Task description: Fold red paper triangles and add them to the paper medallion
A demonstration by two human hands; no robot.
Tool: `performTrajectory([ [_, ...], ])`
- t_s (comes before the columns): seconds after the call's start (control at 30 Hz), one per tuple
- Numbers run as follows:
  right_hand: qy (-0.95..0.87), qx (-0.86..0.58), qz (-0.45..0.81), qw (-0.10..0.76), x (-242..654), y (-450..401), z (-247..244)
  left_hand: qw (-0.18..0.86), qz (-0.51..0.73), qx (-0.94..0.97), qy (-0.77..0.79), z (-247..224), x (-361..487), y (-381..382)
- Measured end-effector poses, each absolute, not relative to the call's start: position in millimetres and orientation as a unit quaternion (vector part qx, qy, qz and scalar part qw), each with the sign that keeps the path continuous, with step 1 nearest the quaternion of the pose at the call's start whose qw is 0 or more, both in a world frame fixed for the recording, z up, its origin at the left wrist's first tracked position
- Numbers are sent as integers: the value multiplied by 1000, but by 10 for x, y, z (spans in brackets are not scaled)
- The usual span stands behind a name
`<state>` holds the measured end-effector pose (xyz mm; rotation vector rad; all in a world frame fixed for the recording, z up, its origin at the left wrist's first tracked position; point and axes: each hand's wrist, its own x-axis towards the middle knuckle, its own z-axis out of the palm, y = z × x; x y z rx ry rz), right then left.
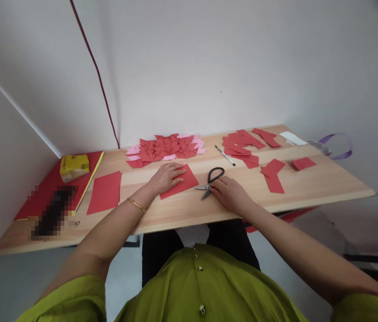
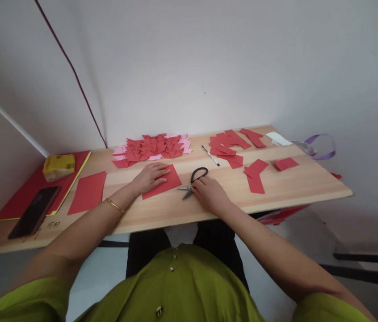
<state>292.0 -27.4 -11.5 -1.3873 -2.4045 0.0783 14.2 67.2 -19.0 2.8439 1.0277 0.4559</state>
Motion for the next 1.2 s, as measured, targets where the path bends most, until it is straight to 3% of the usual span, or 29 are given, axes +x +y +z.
performTrajectory([
  [0.83,-857,-485,52,165,2709,-280,-18,44,146,927,342,-172,146,661],
  [1.2,-840,-522,-2,151,2778,-242,-67,62,139,923,352,-139,149,629],
])
